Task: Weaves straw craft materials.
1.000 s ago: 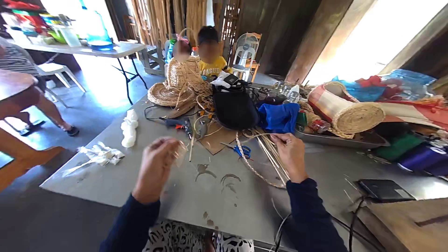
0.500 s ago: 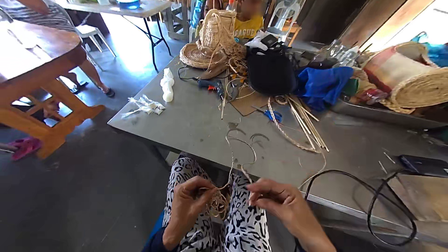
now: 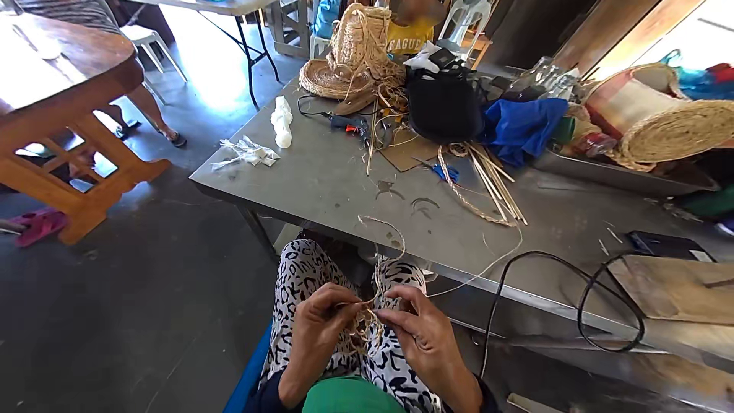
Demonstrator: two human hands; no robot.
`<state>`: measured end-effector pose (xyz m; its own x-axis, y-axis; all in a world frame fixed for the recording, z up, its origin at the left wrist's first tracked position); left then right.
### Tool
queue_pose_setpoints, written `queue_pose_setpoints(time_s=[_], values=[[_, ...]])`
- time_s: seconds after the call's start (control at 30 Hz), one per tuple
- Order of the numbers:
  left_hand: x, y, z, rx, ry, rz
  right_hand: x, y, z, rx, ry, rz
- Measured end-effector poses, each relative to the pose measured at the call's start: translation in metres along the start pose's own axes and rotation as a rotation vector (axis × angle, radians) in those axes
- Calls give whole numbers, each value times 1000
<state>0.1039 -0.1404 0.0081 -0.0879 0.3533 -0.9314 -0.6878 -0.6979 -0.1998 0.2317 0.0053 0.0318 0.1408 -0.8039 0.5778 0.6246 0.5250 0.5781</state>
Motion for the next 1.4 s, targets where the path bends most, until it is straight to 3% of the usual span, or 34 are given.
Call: queue_pose_setpoints(time_s=[0.2, 0.5, 0.87, 1.2, 1.4], values=[[-1, -2, -13, 65, 48, 63, 8, 0, -13, 25, 111, -53], [0, -12, -18, 128, -26, 227, 1, -12, -18, -9, -213, 396], [3, -11, -15, 151, -40, 243, -7, -23, -20, -16, -245, 646], [1, -15, -14, 155, -28, 209, -10, -31, -26, -134, -354, 968], [0, -20, -15, 88, -210, 486, -8, -22, -24, -69, -428, 935]])
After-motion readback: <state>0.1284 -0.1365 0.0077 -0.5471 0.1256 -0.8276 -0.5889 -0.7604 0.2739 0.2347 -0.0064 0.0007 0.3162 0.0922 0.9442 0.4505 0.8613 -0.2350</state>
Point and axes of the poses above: each hand's wrist, its own z-axis towards the middle knuckle, its own y-axis out of the back of the hand, x = y × z, the point moved 2 cm from there along z, towards the middle knuckle, and after that the axes turned 1 degree about y, right-handed, at the moved point
